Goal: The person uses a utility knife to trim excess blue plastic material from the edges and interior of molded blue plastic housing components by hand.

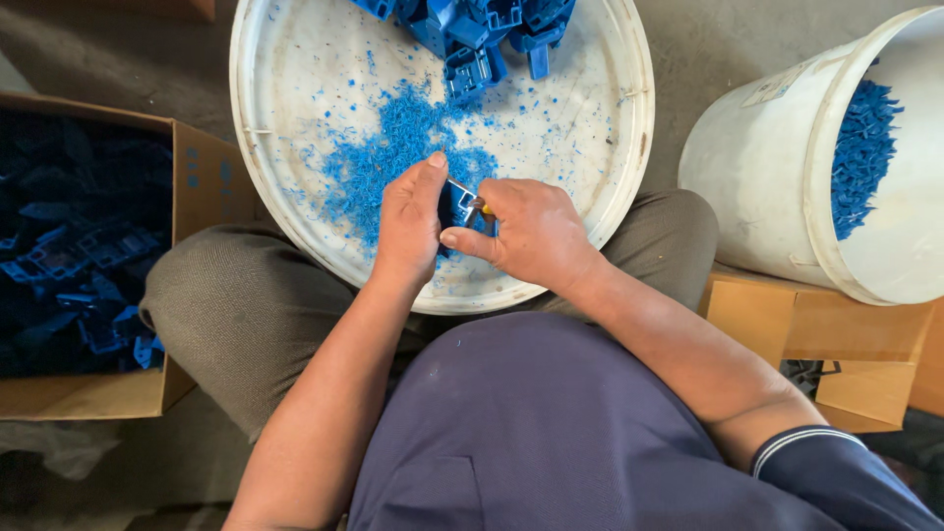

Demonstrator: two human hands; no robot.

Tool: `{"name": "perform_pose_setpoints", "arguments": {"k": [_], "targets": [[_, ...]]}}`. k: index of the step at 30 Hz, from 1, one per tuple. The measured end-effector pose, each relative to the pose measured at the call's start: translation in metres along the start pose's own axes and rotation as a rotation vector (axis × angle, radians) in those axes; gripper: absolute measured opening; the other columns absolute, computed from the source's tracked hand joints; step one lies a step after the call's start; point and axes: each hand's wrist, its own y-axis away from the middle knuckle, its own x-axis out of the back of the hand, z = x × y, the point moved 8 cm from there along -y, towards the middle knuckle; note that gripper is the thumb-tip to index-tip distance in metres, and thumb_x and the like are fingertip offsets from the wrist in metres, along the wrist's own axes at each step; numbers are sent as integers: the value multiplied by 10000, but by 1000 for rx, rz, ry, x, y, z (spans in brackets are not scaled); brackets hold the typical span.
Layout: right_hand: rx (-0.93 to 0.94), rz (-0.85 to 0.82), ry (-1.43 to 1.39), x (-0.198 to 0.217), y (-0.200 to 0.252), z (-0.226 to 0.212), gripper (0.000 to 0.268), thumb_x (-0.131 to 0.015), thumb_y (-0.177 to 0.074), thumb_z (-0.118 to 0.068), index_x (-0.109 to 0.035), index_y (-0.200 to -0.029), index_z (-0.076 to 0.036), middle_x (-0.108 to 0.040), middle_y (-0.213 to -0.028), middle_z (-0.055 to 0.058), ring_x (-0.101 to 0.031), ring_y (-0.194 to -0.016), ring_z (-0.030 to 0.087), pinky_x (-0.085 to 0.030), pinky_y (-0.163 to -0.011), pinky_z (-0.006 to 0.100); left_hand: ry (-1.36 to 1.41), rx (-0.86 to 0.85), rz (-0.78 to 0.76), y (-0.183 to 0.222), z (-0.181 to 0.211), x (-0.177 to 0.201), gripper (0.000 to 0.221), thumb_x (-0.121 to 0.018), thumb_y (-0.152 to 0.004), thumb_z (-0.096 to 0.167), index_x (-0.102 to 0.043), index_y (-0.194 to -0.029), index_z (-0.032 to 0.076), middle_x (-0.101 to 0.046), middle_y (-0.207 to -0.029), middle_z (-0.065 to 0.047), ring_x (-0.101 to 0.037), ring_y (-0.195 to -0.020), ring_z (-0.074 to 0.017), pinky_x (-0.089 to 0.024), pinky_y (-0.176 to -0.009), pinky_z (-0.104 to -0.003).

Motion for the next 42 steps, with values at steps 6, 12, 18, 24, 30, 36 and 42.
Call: {"name": "perform_pose_setpoints", "arguments": {"k": [6,12,18,24,30,36,42], "targets": [[-152,-177,-157,-28,2,22,528,-703,-929,-547,-610,-726,-69,-622,-653,138,-635,-614,358,-479,-571,458,-244,-281,122,7,28,3,451,-513,-1111,288,-455,-725,62,-398,-689,65,-334,-680,-52,-310,-577,-276],[-61,58,-59,6,-5,4,524,-794,-825,-525,-633,-897,-32,-680,-790,155,-667,-722,372,-511,-633,466,-200,-298,178,8,28,10,445,-499,-1121,275,-442,-737,58,-399,-714,49,-340,-709,-59,-323,-600,-292],[-10,37,108,6,-12,-7,523,-827,-816,-494,-612,-915,-27,-673,-813,167,-661,-774,393,-502,-665,496,-327,-293,207,11,35,5,416,-531,-1091,277,-544,-751,39,-507,-670,6,-423,-661,-67,-394,-589,-294],[7,37,125,1,-8,-6,472,-811,-833,-452,-620,-933,-32,-676,-787,155,-667,-766,384,-506,-655,497,-411,-280,222,13,39,2,429,-540,-1091,277,-525,-740,32,-484,-623,-13,-407,-613,-82,-389,-543,-325],[-22,-17,153,-12,-5,1,425,-779,-874,-446,-624,-847,-51,-665,-744,148,-662,-733,375,-493,-631,505,-481,-327,234,15,44,1,435,-533,-1102,281,-516,-749,27,-470,-620,-16,-401,-602,-87,-390,-543,-332],[-67,-50,94,-16,-2,2,441,-727,-920,-477,-640,-792,-64,-672,-763,139,-666,-748,363,-488,-651,501,-343,-322,222,10,32,5,435,-536,-1112,284,-522,-758,32,-488,-677,4,-400,-663,-71,-386,-572,-309],[-106,54,-54,5,0,5,492,-725,-900,-527,-657,-933,-41,-689,-820,166,-674,-777,381,-515,-667,477,-103,-188,148,4,22,6,333,-633,-1060,222,-531,-786,63,-526,-743,16,-414,-692,-77,-364,-603,-283]]}}
